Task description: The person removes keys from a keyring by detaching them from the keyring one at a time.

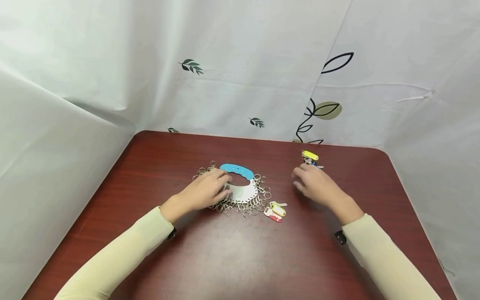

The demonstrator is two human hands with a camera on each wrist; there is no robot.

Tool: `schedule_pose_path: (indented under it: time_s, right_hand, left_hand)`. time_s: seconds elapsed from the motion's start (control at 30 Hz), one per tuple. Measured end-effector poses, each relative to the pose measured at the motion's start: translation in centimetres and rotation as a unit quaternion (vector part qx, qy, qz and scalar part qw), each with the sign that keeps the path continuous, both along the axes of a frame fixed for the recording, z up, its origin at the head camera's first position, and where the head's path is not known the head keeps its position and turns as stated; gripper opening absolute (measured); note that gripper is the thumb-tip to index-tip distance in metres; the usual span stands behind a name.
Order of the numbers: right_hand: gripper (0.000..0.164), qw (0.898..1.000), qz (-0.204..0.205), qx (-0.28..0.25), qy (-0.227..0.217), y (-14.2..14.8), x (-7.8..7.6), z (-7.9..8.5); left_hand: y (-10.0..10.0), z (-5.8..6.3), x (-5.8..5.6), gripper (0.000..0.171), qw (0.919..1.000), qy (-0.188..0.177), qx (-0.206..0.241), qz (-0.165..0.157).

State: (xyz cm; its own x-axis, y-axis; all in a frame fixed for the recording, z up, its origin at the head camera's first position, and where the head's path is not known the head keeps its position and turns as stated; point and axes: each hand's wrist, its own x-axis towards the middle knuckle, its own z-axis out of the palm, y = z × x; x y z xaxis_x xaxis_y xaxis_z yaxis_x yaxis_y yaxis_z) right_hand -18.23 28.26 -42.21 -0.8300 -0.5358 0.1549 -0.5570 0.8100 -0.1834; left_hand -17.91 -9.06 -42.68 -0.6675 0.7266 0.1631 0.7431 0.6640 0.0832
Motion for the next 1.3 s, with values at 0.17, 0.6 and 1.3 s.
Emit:
schedule_pose_path:
  time_s: [0.17,0.6,1.3]
  right_hand:
    - [0.013,0.997,0.049,-0.041,-0.036,-2.4,1.8,-0.9]
    - [0.014,0.990,0.134,-0.015,-0.039,-5.8,3.0,-2.1]
    - [0.011,0.990,0.085,-0.043,-0.107,-6.7,2.3,-2.3]
  left_hand:
    - [0.3,-0.1,0.3,0.029,1.0000,0.000,0.001,0.001]
    - [1.8,0.1,1.9,0.023,1.0000,0.000,-0.005,-0.002]
    - [5.7,0.1,2.5,0.018,0.9969,-0.076,0.009,0.022]
